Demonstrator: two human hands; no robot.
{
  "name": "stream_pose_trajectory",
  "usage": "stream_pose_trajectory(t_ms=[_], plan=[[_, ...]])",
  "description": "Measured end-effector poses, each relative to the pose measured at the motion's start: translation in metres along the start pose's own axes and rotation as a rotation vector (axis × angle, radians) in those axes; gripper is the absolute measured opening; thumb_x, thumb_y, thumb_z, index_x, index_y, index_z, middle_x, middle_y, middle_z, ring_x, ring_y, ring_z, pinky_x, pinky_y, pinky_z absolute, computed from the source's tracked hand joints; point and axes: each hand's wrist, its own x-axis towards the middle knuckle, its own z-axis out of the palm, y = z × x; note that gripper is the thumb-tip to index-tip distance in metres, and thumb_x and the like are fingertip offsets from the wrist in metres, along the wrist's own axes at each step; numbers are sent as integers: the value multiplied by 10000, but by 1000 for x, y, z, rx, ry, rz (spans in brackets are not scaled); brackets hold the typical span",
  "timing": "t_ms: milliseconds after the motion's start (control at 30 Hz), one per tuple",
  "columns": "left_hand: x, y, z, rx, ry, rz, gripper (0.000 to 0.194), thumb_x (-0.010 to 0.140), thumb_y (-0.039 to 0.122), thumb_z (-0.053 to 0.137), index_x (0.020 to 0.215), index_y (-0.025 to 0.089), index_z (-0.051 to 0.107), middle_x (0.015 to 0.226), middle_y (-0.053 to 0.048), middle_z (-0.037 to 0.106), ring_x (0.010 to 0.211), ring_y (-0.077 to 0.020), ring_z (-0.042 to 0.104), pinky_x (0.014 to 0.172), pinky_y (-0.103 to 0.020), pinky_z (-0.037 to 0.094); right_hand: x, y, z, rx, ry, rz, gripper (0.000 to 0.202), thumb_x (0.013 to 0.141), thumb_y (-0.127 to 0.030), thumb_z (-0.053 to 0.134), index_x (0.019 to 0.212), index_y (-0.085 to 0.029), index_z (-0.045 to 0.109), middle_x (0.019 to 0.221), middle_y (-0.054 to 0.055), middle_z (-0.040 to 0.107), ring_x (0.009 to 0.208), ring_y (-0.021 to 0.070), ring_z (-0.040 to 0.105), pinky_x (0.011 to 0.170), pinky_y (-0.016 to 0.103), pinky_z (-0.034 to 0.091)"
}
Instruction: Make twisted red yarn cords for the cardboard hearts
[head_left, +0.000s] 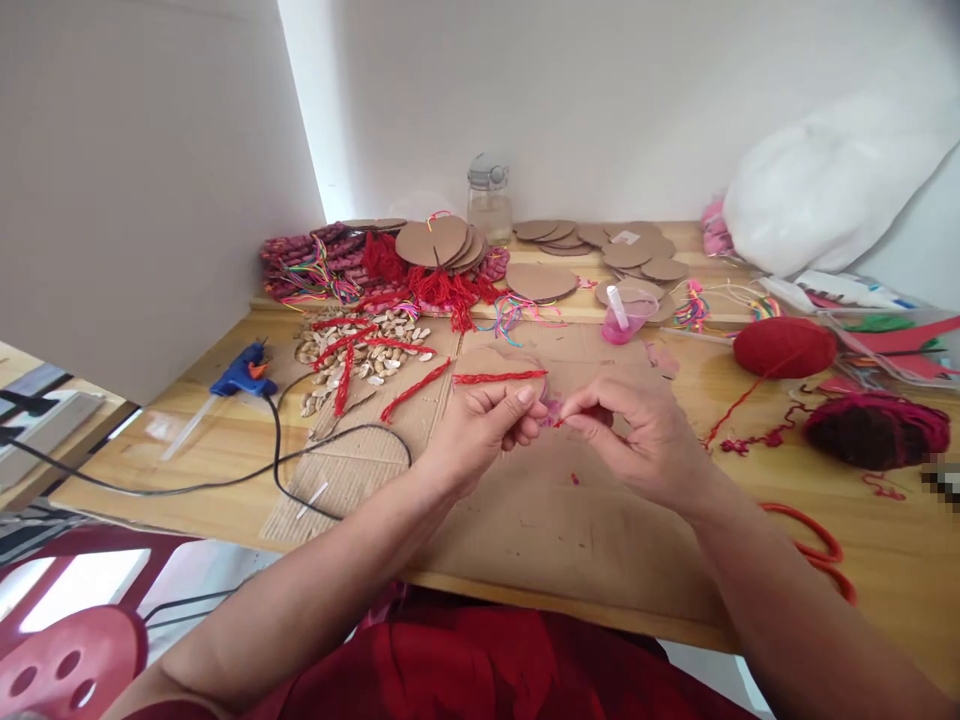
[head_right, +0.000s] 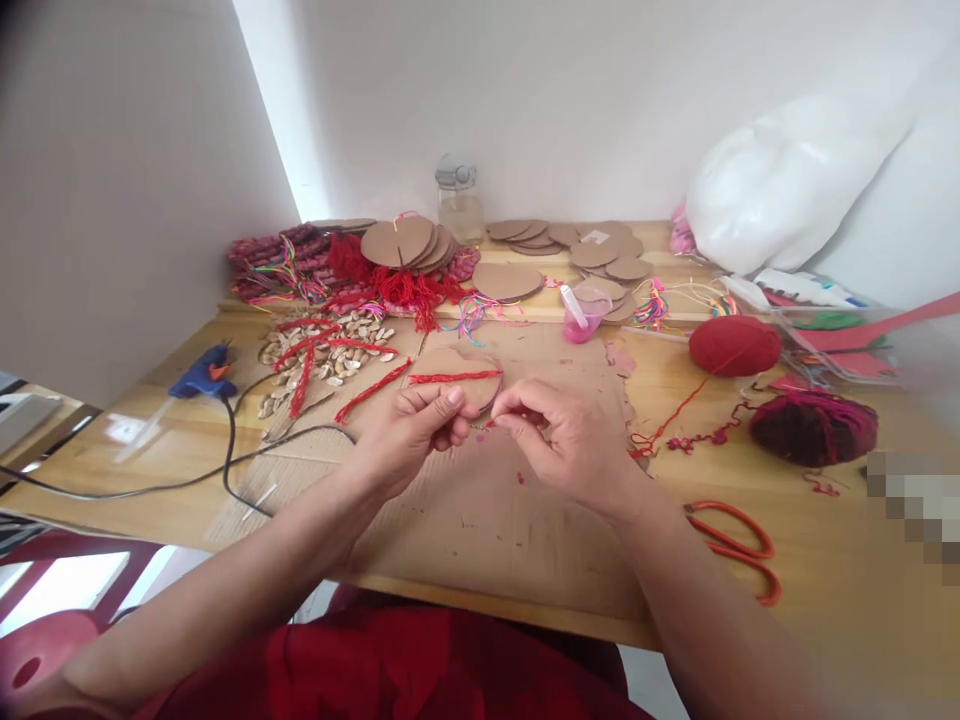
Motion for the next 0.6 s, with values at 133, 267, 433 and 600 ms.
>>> stream_pose_trajectory(t_ms=[133, 267, 433, 600], plan=[[12, -11, 0, -27, -31, 12, 319, 856, 458, 683, 896, 148, 743, 711, -20, 675, 593, -63, 563, 536, -166, 397, -4, 14, 4, -32, 23, 63, 106, 939, -150, 567, 897, -209, 644, 794, 9, 629, 685, 141, 548, 630, 281, 417], [14, -17, -3, -29, 11, -64, 316, 817, 463, 724, 860, 151, 750, 668, -16, 680, 535, -60, 546, 466, -157, 364, -6, 17, 3, -91, 44, 93, 95, 935, -163, 579, 891, -213, 647, 777, 5, 637, 676, 143, 562, 628, 281, 419], [11, -16, -7, 13, 36, -107, 347, 805, 492, 735, 751, 150, 729, 570, 2, 648, 469, -46, 516, 421, -139, 326, -4, 16, 4, -102, 19, 87, 94, 916, -137, 596, 885, -207, 651, 785, 6, 641, 686, 144, 574, 640, 277, 428], [14, -16, -9, 98, 38, -52, 334, 866, 464, 676, 795, 144, 739, 617, -8, 669, 495, -44, 522, 442, -131, 363, -5, 14, 5, -106, 12, 72, 95, 903, -128, 606, 887, -207, 656, 786, 5, 648, 677, 145, 573, 638, 277, 438]])
